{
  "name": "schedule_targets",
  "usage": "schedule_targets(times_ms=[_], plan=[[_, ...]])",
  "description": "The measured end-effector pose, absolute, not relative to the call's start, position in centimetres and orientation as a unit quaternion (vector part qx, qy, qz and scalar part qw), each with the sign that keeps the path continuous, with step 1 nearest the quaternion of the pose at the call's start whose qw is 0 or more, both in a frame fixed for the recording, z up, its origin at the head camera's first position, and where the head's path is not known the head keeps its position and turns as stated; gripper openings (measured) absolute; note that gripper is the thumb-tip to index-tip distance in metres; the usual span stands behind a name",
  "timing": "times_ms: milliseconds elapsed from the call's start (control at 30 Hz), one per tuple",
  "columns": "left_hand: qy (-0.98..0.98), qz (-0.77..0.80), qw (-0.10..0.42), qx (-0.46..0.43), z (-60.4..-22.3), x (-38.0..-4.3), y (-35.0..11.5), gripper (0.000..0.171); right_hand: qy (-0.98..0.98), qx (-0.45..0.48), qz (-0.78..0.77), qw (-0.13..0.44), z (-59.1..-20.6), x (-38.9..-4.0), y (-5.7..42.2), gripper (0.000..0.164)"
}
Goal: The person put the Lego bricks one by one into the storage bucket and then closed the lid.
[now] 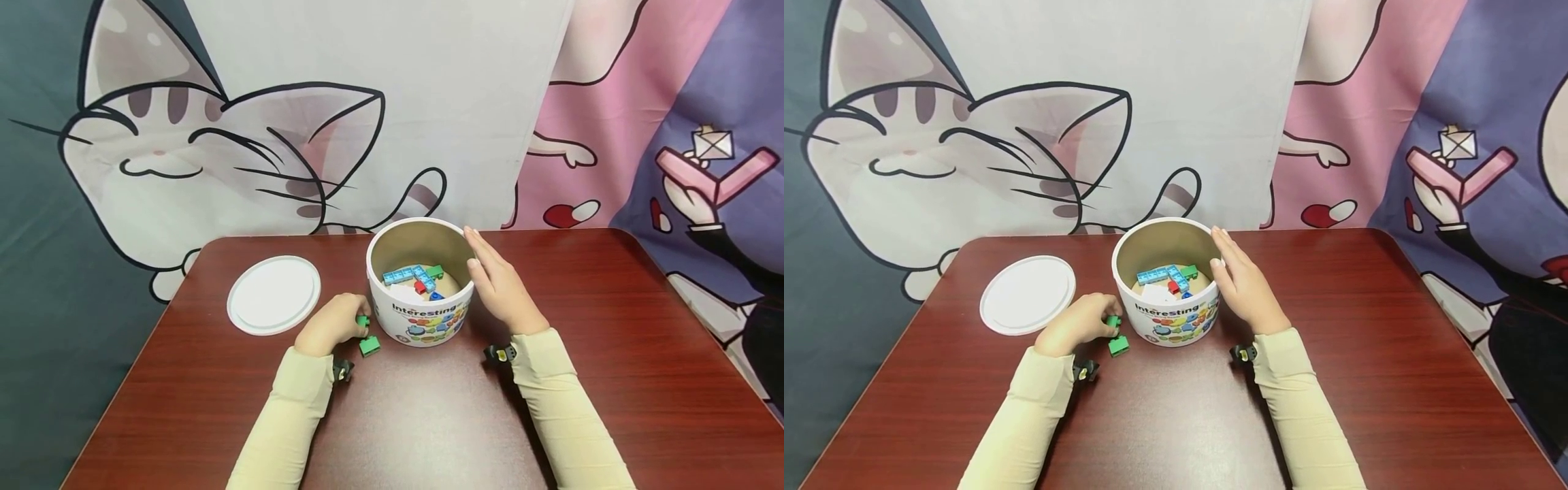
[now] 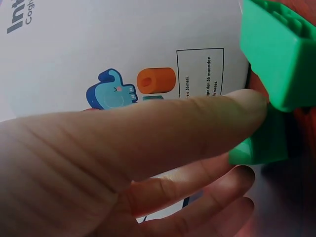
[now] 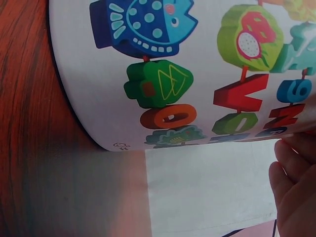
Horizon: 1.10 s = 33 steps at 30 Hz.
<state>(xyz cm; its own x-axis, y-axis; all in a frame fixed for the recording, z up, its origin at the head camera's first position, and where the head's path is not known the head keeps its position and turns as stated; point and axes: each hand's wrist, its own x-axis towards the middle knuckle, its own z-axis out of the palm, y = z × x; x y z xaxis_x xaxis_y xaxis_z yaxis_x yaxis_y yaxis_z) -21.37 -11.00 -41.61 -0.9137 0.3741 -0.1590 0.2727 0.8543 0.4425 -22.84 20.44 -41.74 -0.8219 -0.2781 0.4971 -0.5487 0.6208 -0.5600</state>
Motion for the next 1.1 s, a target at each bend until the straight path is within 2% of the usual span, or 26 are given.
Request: schedule_targets(times_ms=[233, 733, 1100], plan=[[0.958, 0.195, 0.114, 0.177, -41.5, -21.5, -11.1, 0.021, -0.880, 0.232, 0.370, 0.186, -41.7, -22.9, 20.4, 0.054], [0.954, 0.248, 0.029, 0.165, -40.4, -21.4, -12.1, 0.024, -0.877, 0.237, 0.371, 0.191, -41.7, -22.9, 20.4, 0.053], [0.937, 0.300, -0.005, 0.179, -38.2, -20.4, -12.4, 0.026, -0.879, 0.236, 0.368, 0.191, -41.7, -22.8, 20.4, 0.053]])
